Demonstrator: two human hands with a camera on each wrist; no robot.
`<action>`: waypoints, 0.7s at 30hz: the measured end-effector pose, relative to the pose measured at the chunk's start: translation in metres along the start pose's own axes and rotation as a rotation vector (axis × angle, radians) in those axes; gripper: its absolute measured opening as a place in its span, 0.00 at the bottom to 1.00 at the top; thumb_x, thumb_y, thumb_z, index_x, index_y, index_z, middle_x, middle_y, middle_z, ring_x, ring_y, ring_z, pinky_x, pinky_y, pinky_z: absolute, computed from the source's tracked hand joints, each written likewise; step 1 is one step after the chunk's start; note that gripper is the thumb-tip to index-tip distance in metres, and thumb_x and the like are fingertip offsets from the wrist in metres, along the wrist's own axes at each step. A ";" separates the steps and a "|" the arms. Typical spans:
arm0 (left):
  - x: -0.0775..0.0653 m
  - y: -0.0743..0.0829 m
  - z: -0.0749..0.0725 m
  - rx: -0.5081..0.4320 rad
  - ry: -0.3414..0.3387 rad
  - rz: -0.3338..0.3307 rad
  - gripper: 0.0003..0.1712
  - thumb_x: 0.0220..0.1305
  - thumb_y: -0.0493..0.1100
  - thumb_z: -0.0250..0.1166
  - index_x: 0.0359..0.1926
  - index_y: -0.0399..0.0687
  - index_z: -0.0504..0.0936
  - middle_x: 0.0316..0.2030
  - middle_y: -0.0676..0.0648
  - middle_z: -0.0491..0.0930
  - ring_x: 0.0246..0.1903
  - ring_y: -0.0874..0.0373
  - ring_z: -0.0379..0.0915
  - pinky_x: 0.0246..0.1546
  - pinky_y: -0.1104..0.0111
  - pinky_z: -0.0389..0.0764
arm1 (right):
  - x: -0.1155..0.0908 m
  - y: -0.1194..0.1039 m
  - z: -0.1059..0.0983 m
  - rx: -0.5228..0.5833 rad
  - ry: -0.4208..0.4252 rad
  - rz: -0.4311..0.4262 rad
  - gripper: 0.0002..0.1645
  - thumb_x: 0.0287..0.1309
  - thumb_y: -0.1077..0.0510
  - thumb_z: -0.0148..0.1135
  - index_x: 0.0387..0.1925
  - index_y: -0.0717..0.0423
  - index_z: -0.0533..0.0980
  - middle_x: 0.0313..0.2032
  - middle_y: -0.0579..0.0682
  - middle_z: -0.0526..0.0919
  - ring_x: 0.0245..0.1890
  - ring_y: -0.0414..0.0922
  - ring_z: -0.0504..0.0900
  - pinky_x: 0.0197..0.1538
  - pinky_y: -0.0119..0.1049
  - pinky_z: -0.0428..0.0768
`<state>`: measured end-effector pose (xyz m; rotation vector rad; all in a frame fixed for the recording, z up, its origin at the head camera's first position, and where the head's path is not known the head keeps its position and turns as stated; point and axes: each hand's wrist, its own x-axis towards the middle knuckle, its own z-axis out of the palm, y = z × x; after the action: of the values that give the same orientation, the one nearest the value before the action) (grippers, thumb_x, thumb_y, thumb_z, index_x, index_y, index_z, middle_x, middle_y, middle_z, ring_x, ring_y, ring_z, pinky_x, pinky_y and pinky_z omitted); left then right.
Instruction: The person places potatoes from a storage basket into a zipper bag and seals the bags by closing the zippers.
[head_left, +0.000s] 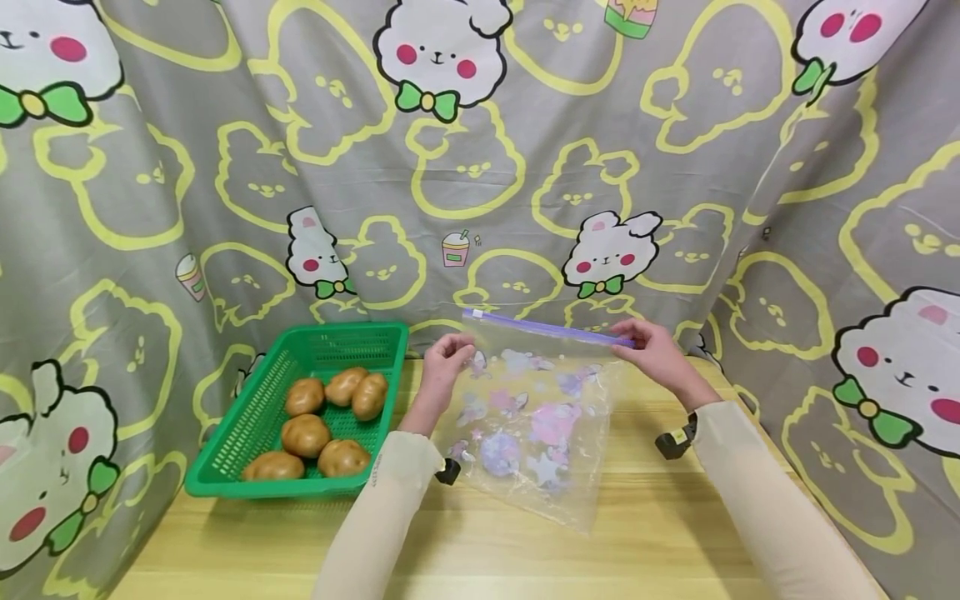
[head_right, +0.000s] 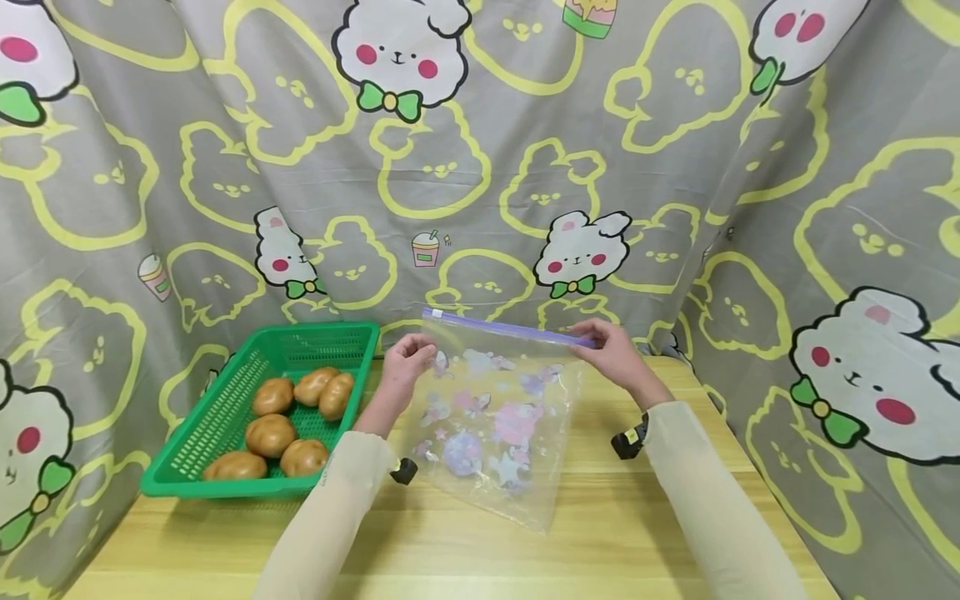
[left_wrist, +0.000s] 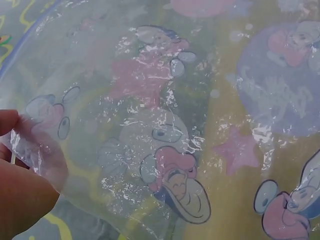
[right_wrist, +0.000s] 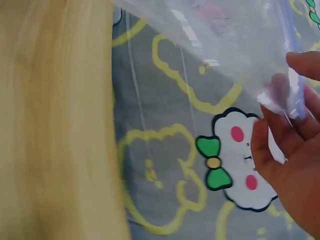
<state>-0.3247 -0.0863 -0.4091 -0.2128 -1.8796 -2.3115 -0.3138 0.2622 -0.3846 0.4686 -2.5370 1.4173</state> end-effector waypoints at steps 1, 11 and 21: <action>-0.001 0.001 -0.001 -0.015 0.016 0.000 0.02 0.61 0.31 0.62 0.34 0.38 0.81 0.28 0.51 0.75 0.30 0.61 0.70 0.34 0.71 0.75 | -0.002 0.002 0.001 0.065 -0.003 0.014 0.21 0.59 0.58 0.64 0.50 0.66 0.73 0.36 0.52 0.79 0.34 0.40 0.78 0.37 0.30 0.77; -0.007 0.005 0.001 -0.115 0.094 0.007 0.04 0.61 0.30 0.62 0.31 0.42 0.80 0.26 0.51 0.71 0.27 0.62 0.65 0.30 0.74 0.73 | -0.019 0.017 0.026 0.495 -0.081 0.095 0.08 0.63 0.64 0.57 0.38 0.67 0.70 0.35 0.46 0.82 0.38 0.40 0.83 0.42 0.33 0.80; -0.012 0.005 -0.002 -0.096 0.053 0.028 0.05 0.60 0.28 0.61 0.36 0.38 0.78 0.29 0.52 0.77 0.31 0.62 0.74 0.37 0.71 0.76 | -0.010 0.001 0.020 0.314 -0.053 0.083 0.12 0.65 0.66 0.54 0.46 0.73 0.70 0.36 0.53 0.78 0.34 0.39 0.81 0.42 0.32 0.80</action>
<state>-0.3121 -0.0885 -0.4070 -0.1865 -1.7316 -2.3669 -0.3048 0.2476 -0.3985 0.4599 -2.4055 1.8691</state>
